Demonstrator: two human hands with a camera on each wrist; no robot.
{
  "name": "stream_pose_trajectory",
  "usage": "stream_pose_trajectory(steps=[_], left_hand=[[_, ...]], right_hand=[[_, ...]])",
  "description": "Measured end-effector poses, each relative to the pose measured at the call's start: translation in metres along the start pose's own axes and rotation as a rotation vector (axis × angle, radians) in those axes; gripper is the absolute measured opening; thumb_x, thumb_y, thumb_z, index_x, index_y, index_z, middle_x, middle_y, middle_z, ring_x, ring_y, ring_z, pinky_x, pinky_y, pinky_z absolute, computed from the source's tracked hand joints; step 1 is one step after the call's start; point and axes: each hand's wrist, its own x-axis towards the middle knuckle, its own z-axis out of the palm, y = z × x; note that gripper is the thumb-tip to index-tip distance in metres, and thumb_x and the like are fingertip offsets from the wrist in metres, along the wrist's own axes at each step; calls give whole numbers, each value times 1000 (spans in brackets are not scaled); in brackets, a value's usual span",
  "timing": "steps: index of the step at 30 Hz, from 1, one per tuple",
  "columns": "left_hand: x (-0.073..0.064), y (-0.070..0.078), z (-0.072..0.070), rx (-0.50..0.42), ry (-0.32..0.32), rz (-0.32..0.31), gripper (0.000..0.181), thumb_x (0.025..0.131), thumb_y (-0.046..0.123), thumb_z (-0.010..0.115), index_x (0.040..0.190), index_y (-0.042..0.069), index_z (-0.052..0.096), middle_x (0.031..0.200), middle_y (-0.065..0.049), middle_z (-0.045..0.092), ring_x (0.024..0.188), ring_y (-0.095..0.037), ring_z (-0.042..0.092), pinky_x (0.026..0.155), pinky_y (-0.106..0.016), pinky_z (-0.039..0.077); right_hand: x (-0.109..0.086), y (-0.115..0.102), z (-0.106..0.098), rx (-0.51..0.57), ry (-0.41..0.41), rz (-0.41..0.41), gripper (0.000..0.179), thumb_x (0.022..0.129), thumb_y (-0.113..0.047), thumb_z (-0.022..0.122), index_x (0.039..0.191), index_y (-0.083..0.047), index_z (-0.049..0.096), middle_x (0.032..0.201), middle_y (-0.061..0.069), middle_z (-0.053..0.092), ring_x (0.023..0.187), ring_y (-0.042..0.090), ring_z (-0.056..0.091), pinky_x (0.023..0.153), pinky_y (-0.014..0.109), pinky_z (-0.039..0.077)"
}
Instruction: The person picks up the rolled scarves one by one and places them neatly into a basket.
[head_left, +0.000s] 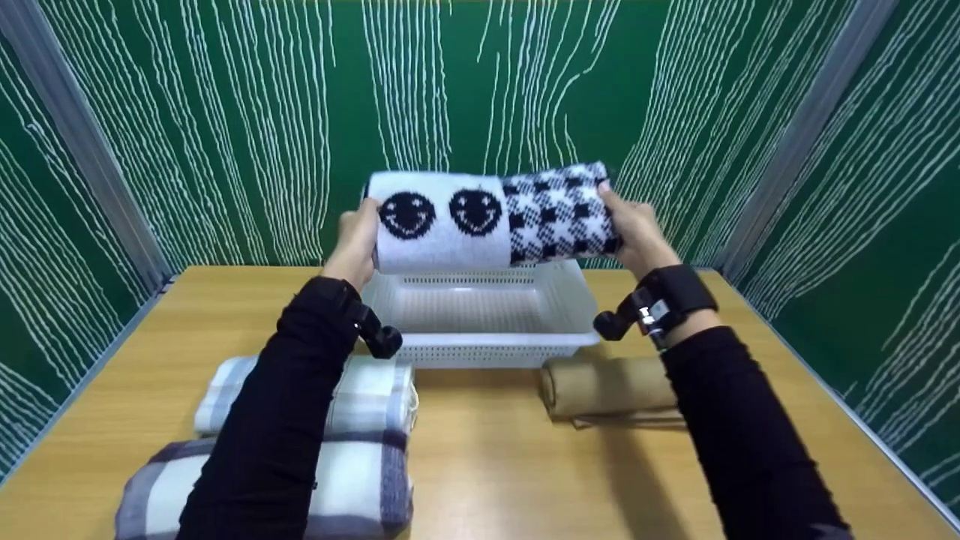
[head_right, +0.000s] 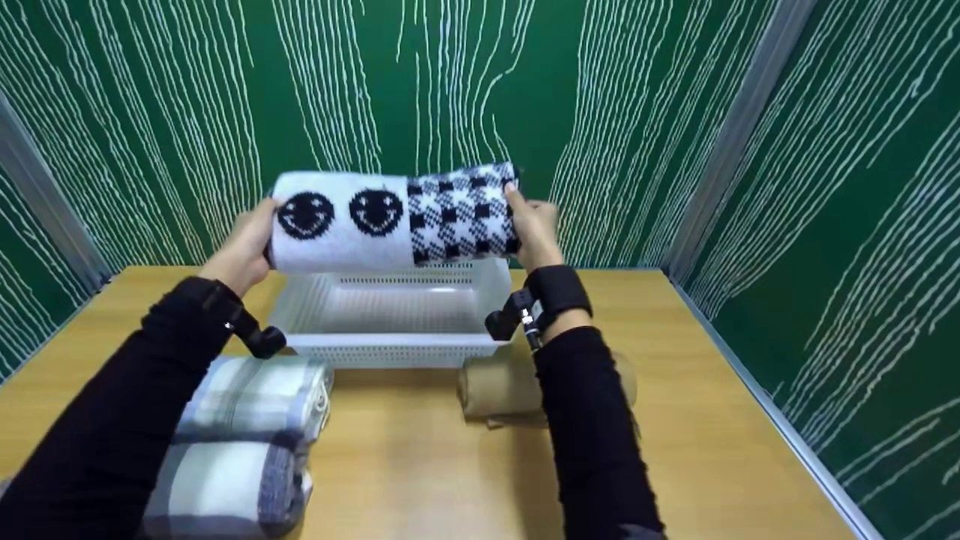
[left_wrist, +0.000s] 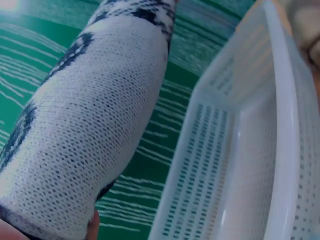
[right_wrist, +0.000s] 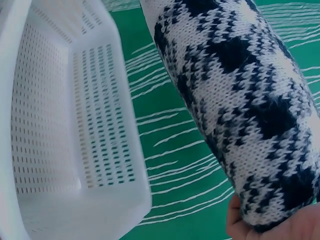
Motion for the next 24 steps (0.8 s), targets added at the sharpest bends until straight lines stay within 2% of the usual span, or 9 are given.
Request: stream_pose_trajectory(steps=[3, 5, 8, 10, 12, 15, 17, 21, 24], left_hand=[[14, -9, -5, 26, -21, 9, 17, 98, 23, 40, 93, 10, 49, 88, -2, 53, 75, -13, 50, 68, -24, 42], [21, -13, -10, 45, -37, 9, 15, 98, 23, 39, 87, 13, 43, 85, 0, 47, 74, -12, 46, 66, -22, 40], [32, -21, -17, 76, -34, 8, 19, 100, 23, 40, 85, 12, 37, 87, -1, 40, 78, -13, 42, 69, -24, 38], [38, -27, -21, 107, -22, 3, 18, 101, 24, 40, 92, 9, 39, 95, -3, 39, 87, -15, 42, 76, -25, 38], [45, -33, -21, 146, -10, 4, 22, 101, 24, 40, 107, 3, 45, 108, -6, 42, 100, -18, 42, 87, -26, 38], [55, -40, -19, 193, -16, -7, 41, 102, 23, 38, 134, -2, 36, 129, -11, 37, 116, -21, 36, 100, -29, 33], [61, -44, -17, 212, -29, -19, 48, 101, 22, 38, 141, -3, 29, 135, -12, 34, 121, -22, 34, 103, -30, 31], [72, -49, -14, 222, -56, -28, 45, 100, 19, 36, 139, -3, 34, 125, -10, 39, 108, -19, 40, 92, -27, 38], [80, -52, -13, 198, -78, -33, 29, 98, 15, 36, 121, -1, 45, 108, -7, 45, 90, -16, 46, 77, -24, 43]], right_hand=[[11, 13, 4, 7, 7, 29, 58, 91, -48, 57, 130, -5, 49, 115, 10, 54, 99, 22, 58, 83, 32, 52], [17, 21, 8, 25, -10, 48, 58, 92, -47, 56, 131, -5, 48, 116, 10, 54, 99, 23, 58, 85, 32, 51], [24, 34, 13, 58, -62, 88, 59, 95, -44, 53, 137, -4, 42, 128, 16, 50, 111, 27, 55, 93, 35, 47], [29, 43, 15, 56, -92, 103, 67, 96, -43, 50, 146, -2, 32, 139, 17, 43, 123, 29, 47, 100, 36, 42], [36, 48, 17, 50, -116, 116, 67, 97, -43, 48, 147, -3, 29, 146, 17, 37, 129, 29, 41, 103, 36, 38], [46, 53, 17, 5, -124, 118, 67, 96, -42, 51, 148, -6, 29, 146, 12, 35, 128, 25, 41, 103, 34, 37], [51, 55, 16, -37, -131, 126, 65, 94, -39, 54, 146, -8, 30, 141, 11, 38, 122, 24, 44, 101, 33, 39], [62, 56, 16, -111, -170, 125, 60, 90, -25, 57, 142, -7, 31, 131, 8, 41, 110, 21, 49, 96, 32, 43], [68, 56, 17, -154, -190, 111, 65, 89, -17, 56, 145, -3, 25, 136, 10, 36, 116, 22, 45, 100, 32, 40]])
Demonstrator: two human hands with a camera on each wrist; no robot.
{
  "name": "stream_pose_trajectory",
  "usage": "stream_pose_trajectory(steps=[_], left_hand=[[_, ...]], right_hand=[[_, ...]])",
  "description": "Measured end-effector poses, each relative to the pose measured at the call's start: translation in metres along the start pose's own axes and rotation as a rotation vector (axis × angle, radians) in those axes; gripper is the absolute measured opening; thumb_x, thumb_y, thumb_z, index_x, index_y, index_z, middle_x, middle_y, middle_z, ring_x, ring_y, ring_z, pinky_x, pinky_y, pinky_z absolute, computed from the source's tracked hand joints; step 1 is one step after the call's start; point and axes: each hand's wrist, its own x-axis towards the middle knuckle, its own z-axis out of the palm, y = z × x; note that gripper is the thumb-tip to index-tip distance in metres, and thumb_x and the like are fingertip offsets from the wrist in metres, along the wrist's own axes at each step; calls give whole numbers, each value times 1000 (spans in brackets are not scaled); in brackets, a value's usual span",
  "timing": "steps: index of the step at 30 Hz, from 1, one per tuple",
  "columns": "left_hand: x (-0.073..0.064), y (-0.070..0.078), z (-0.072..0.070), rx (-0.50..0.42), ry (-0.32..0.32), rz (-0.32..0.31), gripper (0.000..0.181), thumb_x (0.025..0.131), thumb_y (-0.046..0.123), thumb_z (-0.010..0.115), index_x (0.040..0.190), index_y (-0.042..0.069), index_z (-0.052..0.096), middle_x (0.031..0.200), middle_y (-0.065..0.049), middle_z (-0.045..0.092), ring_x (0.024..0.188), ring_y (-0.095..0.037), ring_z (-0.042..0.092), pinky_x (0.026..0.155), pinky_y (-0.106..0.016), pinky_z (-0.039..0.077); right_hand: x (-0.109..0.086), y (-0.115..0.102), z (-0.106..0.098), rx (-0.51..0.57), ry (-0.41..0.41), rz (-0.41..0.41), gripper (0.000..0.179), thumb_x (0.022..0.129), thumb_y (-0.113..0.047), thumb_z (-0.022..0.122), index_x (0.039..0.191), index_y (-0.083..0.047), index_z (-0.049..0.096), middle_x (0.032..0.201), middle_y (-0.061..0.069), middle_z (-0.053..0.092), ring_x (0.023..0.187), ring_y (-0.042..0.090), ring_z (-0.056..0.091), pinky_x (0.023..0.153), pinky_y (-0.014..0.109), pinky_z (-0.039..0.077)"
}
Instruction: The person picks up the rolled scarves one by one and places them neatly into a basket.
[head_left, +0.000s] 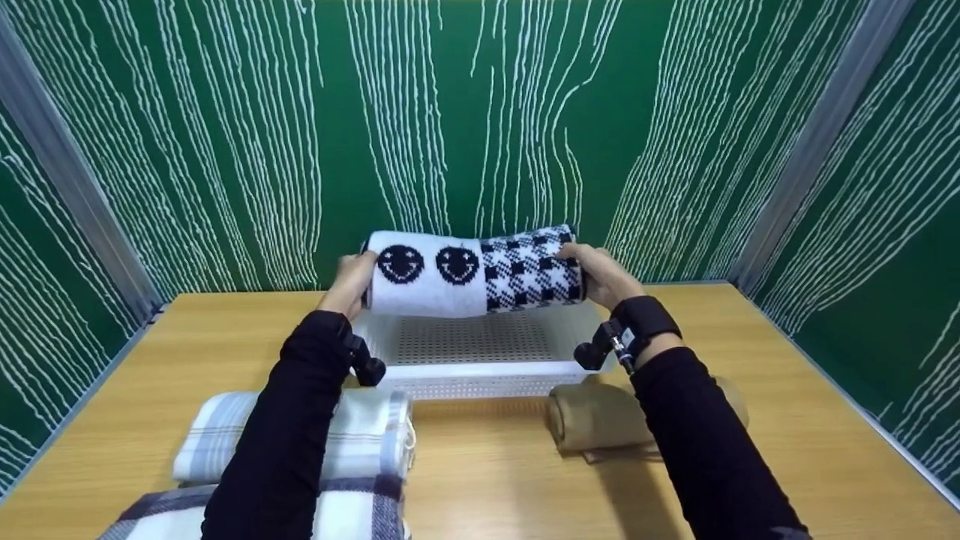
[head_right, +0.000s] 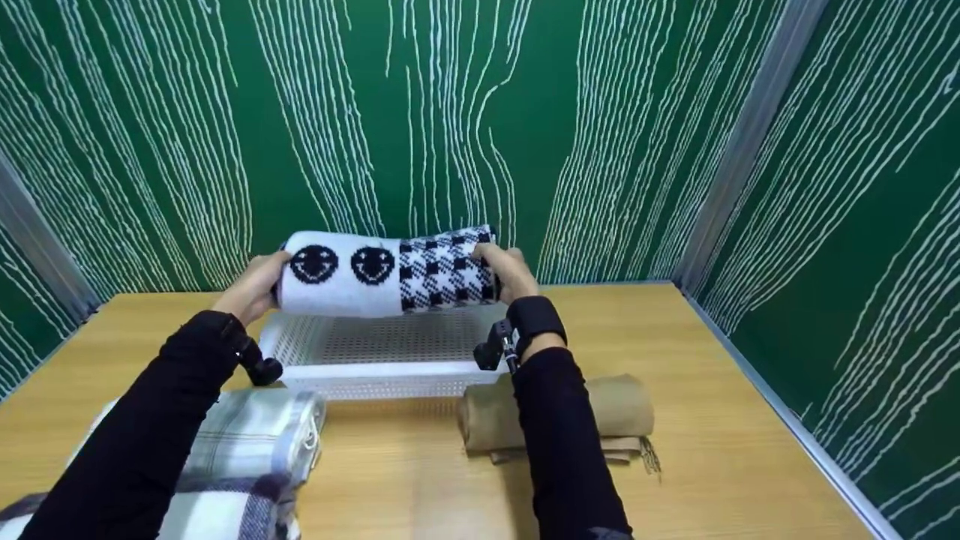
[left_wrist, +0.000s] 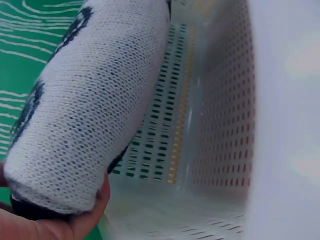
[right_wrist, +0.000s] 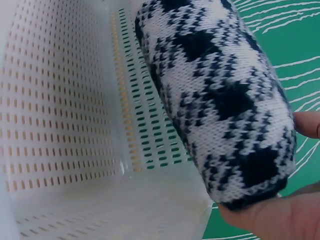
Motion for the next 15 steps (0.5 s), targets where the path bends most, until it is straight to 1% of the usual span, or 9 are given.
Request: stream_pose_trajectory(steps=[1, 3, 5, 6, 8, 10, 13, 15], left_hand=[[1, -3, 0, -5, -8, 0, 22, 97, 13, 37, 112, 1, 47, 103, -6, 45, 85, -14, 46, 73, -23, 42], [2, -7, 0, -16, -24, 4, 9, 95, 10, 38, 99, 5, 45, 98, -5, 43, 81, -13, 45, 69, -22, 41], [2, -8, 0, -5, -50, 12, 4, 93, 7, 39, 95, 7, 43, 98, -5, 43, 83, -14, 44, 71, -22, 40], [2, -8, 1, 2, -62, 15, 6, 92, 6, 40, 97, 6, 42, 100, -6, 41, 86, -15, 43, 73, -23, 39], [2, -8, 1, 15, -88, 13, 15, 91, 3, 41, 105, 3, 41, 105, -7, 39, 91, -17, 41, 77, -24, 39], [3, -8, 2, 16, -121, 1, 27, 90, 2, 41, 117, 0, 38, 110, -9, 38, 96, -19, 42, 81, -26, 39], [4, -8, 3, 4, -152, -9, 46, 89, -2, 39, 134, -3, 29, 122, -12, 37, 105, -22, 40, 90, -28, 39], [5, -10, 3, 9, -167, -6, 55, 88, -5, 38, 141, -4, 23, 132, -15, 33, 114, -24, 38, 97, -30, 36]], right_hand=[[1, 2, 0, -8, -7, -5, 67, 89, -15, 56, 146, -1, 22, 140, 11, 33, 120, 23, 42, 101, 32, 38], [3, 5, 0, -18, -13, -13, 73, 90, -11, 55, 149, 1, 12, 147, 12, 24, 128, 24, 35, 105, 32, 34], [4, 8, 0, -19, -25, -22, 73, 92, -8, 53, 149, 3, 8, 152, 14, 18, 133, 25, 30, 107, 33, 31], [5, 9, 1, -16, -26, -27, 72, 93, -6, 52, 149, 4, 8, 153, 15, 17, 135, 26, 28, 108, 33, 30], [7, 10, 1, -5, -25, -35, 69, 95, -4, 51, 149, 5, 9, 154, 16, 17, 136, 28, 28, 108, 33, 31], [8, 11, 2, -10, -8, -42, 65, 96, -3, 51, 148, 5, 14, 153, 18, 21, 136, 29, 30, 107, 33, 32], [9, 14, 4, -39, 34, -48, 68, 95, -4, 55, 149, 3, 14, 150, 19, 27, 133, 29, 35, 105, 31, 35], [8, 17, 5, -63, 50, -47, 69, 95, -5, 57, 149, 1, 15, 147, 20, 30, 131, 29, 38, 104, 31, 37]])
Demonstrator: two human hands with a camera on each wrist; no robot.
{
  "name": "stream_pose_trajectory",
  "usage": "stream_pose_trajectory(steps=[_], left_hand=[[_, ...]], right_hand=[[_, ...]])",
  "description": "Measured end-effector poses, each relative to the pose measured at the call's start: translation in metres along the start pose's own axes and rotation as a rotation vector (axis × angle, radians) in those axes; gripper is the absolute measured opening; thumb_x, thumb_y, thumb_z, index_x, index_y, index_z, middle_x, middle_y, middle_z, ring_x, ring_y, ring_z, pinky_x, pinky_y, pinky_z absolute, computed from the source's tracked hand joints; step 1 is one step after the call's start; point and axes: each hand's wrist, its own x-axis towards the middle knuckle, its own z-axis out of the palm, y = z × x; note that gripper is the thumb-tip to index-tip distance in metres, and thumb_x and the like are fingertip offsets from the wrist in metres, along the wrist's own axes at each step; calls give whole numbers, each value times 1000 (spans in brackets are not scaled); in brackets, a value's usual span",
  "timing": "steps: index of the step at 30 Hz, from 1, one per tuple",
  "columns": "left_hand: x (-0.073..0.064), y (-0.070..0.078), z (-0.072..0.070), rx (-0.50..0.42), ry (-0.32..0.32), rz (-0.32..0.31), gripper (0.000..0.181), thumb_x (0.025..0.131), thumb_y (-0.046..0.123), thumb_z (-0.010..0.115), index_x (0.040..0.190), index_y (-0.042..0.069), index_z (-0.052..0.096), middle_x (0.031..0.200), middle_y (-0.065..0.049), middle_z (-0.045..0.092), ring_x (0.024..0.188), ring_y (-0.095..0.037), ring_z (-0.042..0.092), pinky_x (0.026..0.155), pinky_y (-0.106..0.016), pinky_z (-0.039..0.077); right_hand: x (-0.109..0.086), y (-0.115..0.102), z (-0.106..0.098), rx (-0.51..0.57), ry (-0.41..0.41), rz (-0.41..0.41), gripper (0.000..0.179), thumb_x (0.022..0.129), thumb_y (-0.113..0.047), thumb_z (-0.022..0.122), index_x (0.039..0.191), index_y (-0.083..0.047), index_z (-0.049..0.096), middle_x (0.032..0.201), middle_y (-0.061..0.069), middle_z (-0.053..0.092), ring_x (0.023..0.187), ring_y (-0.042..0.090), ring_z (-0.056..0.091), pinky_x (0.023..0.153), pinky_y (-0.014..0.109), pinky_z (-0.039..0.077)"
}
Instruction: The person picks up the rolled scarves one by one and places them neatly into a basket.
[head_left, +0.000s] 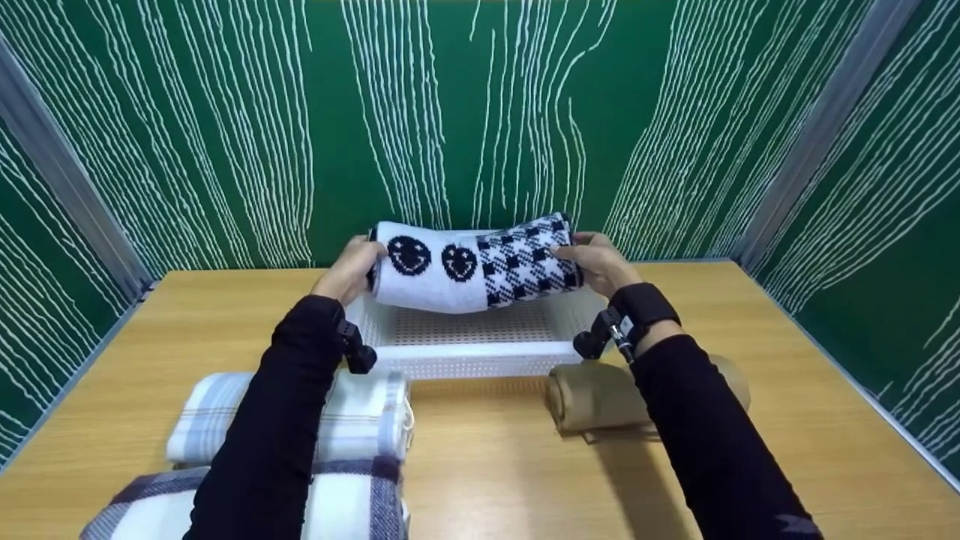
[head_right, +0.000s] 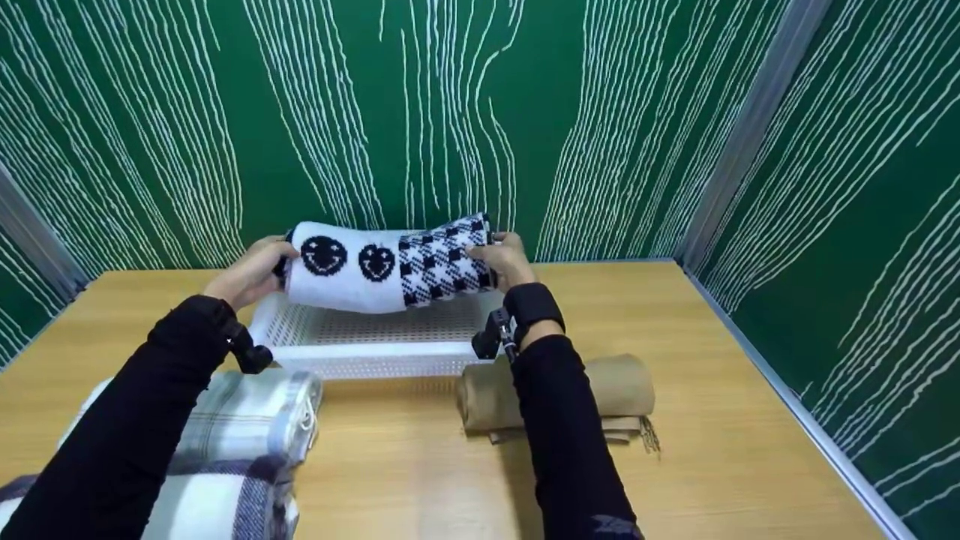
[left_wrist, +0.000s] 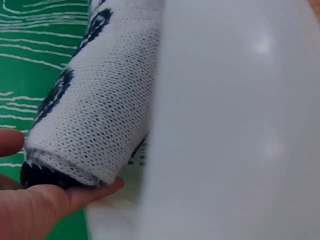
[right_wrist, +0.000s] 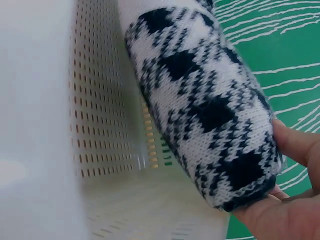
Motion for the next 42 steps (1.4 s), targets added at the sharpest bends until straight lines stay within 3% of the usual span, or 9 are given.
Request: stream_pose_trajectory(steps=[5, 10, 14, 21, 25, 28, 30, 34, 42], left_hand=[[1, -2, 2, 61, -28, 19, 69, 87, -10, 36, 150, -3, 7, 153, -17, 13, 137, -25, 17, 113, -32, 16], [2, -7, 6, 113, -63, -48, 75, 90, -5, 37, 152, 4, -5, 158, -12, -6, 143, -22, -4, 114, -33, 3], [3, -13, 9, 78, -90, -89, 72, 94, 7, 37, 152, 7, -6, 158, -5, -10, 142, -17, -8, 114, -30, 0], [-4, -13, 8, 56, -190, -58, 66, 100, 52, 17, 152, 22, -11, 157, 0, -20, 141, -19, -17, 113, -39, -8], [-11, -8, 7, 70, -247, -87, 73, 96, 63, 13, 152, 24, -13, 157, -2, -18, 142, -23, -13, 112, -50, -5], [-16, 2, 6, 95, -256, -121, 75, 95, 65, 14, 151, 26, -15, 157, -4, -19, 142, -30, -11, 107, -64, -1], [-23, 9, 5, 115, -250, -132, 74, 95, 65, 14, 150, 27, -17, 156, -4, -22, 141, -32, -13, 103, -70, 1], [-40, 23, 3, 129, -236, -104, 71, 97, 60, 14, 150, 27, -19, 155, -3, -26, 140, -30, -19, 103, -71, 1], [-95, 49, -28, 97, -202, -34, 70, 98, 57, 17, 149, 26, -21, 154, -11, -25, 140, -30, -19, 109, -61, 0]], right_hand=[[1, 2, 3, -41, -35, 13, 69, 95, 0, 53, 150, -2, 13, 146, 21, 31, 131, 31, 38, 105, 34, 36], [4, 6, 7, -75, -133, 39, 71, 91, 14, 35, 152, -2, 2, 155, 21, 10, 141, 32, 15, 113, 39, 17], [5, 9, 8, -77, -198, 70, 75, 85, 19, 25, 150, -1, -7, 156, 20, -2, 142, 32, 5, 114, 41, 10], [-2, 5, 3, -243, -224, 45, 72, 82, 14, 24, 149, 5, 0, 144, 18, 12, 125, 31, 19, 100, 30, 25], [-9, -1, -1, -290, -211, 31, 71, 82, 13, 26, 148, 5, 2, 145, 17, 11, 109, 29, 27, 88, 28, 29], [-15, -10, -4, -298, -199, 24, 73, 82, 15, 29, 149, 6, 2, 150, 19, 8, 114, 30, 30, 95, 28, 32], [-25, -15, -7, -351, -188, 17, 74, 82, 15, 32, 149, 6, 2, 154, 19, 4, 122, 33, 30, 99, 32, 35], [-46, -24, -13, -404, -184, 10, 73, 85, 13, 35, 150, 5, 3, 155, 22, 5, 139, 37, 15, 110, 39, 26], [-87, -24, -13, -256, -223, -7, 71, 96, -1, 42, 151, -1, -3, 155, 25, 7, 142, 37, 7, 114, 42, 12]])
